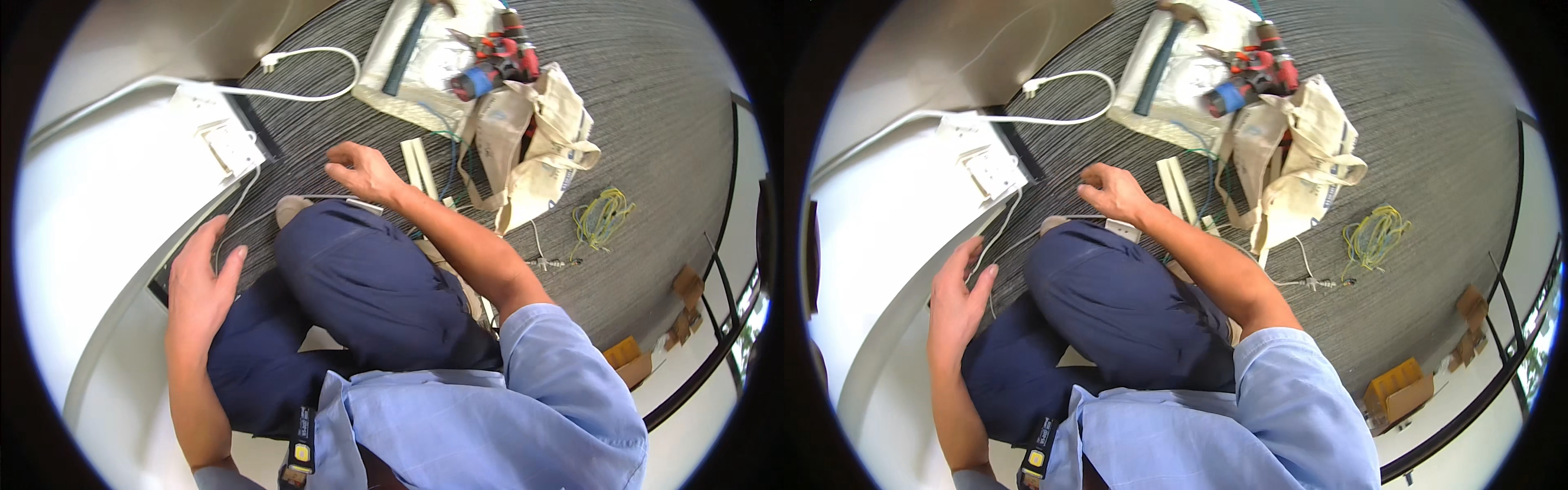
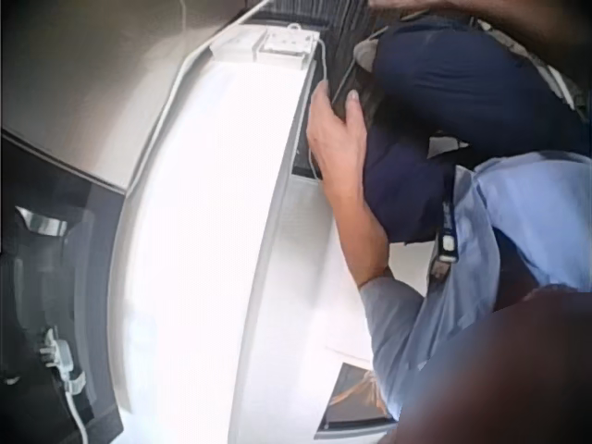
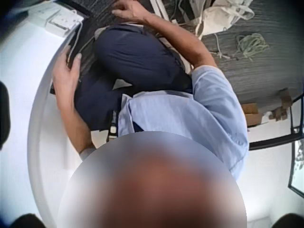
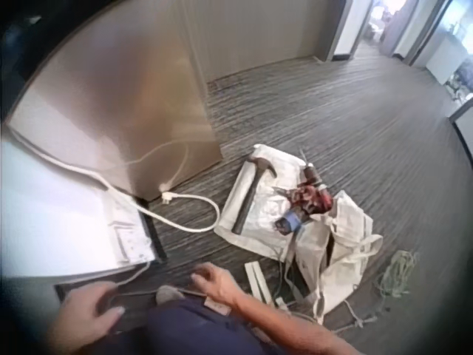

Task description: The person removes the cover of a wall electrical outlet, uses pliers to strip wires, and uses a power drill to remove screws. The person then manipulates the internal wiring of the outlet.

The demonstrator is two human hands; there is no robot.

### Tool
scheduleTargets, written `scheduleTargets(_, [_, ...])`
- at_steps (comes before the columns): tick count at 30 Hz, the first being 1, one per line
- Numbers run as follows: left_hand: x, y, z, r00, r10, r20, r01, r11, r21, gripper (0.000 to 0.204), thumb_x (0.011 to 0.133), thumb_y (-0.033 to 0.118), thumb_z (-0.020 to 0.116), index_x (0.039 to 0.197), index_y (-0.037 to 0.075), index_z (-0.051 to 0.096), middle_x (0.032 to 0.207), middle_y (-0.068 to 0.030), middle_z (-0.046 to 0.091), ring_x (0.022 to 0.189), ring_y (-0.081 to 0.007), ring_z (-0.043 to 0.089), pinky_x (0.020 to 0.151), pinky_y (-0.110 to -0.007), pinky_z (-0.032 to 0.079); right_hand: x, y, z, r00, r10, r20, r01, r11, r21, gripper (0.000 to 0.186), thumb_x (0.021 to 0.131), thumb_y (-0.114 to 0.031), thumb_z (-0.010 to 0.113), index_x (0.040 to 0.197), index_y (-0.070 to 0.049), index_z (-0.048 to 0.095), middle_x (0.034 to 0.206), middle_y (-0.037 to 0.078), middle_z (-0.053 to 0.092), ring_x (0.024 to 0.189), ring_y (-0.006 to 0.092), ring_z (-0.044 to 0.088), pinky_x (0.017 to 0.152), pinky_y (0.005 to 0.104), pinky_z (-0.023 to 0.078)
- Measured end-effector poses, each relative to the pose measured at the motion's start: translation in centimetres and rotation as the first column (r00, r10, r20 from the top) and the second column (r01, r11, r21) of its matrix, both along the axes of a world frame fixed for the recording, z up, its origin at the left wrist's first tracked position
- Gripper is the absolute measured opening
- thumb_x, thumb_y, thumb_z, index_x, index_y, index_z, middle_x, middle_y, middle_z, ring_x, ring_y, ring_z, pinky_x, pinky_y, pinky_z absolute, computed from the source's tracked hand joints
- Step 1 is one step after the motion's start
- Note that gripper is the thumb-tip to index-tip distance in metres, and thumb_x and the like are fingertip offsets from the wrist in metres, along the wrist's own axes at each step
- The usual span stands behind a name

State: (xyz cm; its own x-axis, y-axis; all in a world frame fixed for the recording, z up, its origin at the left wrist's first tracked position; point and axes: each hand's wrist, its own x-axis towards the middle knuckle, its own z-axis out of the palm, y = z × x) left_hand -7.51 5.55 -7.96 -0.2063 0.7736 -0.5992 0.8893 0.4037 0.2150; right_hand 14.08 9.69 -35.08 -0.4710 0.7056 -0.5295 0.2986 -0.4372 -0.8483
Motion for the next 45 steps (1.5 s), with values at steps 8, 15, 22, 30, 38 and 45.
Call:
scheduleTargets(8, [-0.9,2.5,-3.2,0.933,-0.311,-0.178,0.349,0.905,0.246,0.056,0.087,0.013,0.080,0.135,-0.005,0.057,0.119,-0.0231,0.066,0.109,-0.0418,0.065,0.095,-0.047,0.053,15.6,9.9,1.5,0.683,-0.724,-0.093,0.633,0.523,0.571,0.038,0.106,-0.033,0.061,0.122,0.001,0.066,0.101,0.007,0.067,0.089,0.0169,0.060,0.082,0.0346,0.050])
scheduleTargets(15, [-0.3,2.8,-5.7,0.877,-0.348,-0.330,0.428,0.879,0.211,0.066,0.081,0.012,0.085,0.138,-0.002,0.056,0.125,-0.0219,0.062,0.112,-0.0409,0.061,0.098,-0.048,0.051,35.6,27.4,-8.9,0.355,-0.726,0.589,-0.008,0.628,0.778,0.065,0.093,-0.060,0.062,0.130,-0.007,0.067,0.127,0.027,0.067,0.115,0.0442,0.065,0.101,0.0447,0.051])
scheduleTargets(22, [0.1,5.9,-8.3,0.749,-0.403,-0.526,0.511,0.856,0.073,0.091,0.073,0.022,0.091,0.152,0.005,0.049,0.148,-0.0214,0.054,0.132,-0.0401,0.053,0.111,-0.051,0.042,43.5,27.5,-16.3,0.177,-0.469,0.865,0.064,0.883,0.466,0.144,0.069,-0.099,0.059,0.165,0.003,0.027,0.172,0.030,0.016,0.161,0.0456,0.010,0.124,0.0715,0.014])
scheduleTargets(30, [0.4,10.1,-12.2,0.642,-0.513,-0.569,0.488,0.847,-0.213,0.099,0.072,0.024,0.093,0.157,0.004,0.045,0.153,-0.0194,0.052,0.128,-0.0413,0.053,0.107,-0.050,0.044,42.0,26.6,-16.6,0.163,-0.627,0.761,-0.036,0.767,0.640,0.134,0.070,-0.099,0.058,0.166,-0.009,0.032,0.169,0.033,0.021,0.160,0.0480,0.011,0.125,0.0700,0.006])
scheduleTargets(38, [-0.9,10.3,-11.5,0.627,-0.592,-0.507,0.552,0.796,-0.247,0.091,0.074,0.024,0.092,0.152,0.000,0.051,0.153,-0.0169,0.055,0.126,-0.0399,0.054,0.106,-0.048,0.045,41.1,26.0,-16.3,0.121,-0.682,0.721,-0.035,0.723,0.690,0.119,0.080,-0.095,0.053,0.162,-0.010,0.040,0.169,0.025,0.027,0.161,0.0389,0.017,0.127,0.0652,0.012])
scheduleTargets(45, [-1.2,9.9,-10.8,0.654,-0.574,-0.492,0.578,0.799,-0.164,0.083,0.074,0.020,0.090,0.147,-0.001,0.055,0.148,-0.0164,0.057,0.128,-0.0384,0.054,0.108,-0.049,0.043,41.0,26.0,-16.0,0.130,-0.676,0.725,-0.020,0.730,0.684,0.118,0.080,-0.094,0.053,0.162,-0.010,0.040,0.169,0.024,0.027,0.161,0.0386,0.016,0.127,0.0648,0.012])
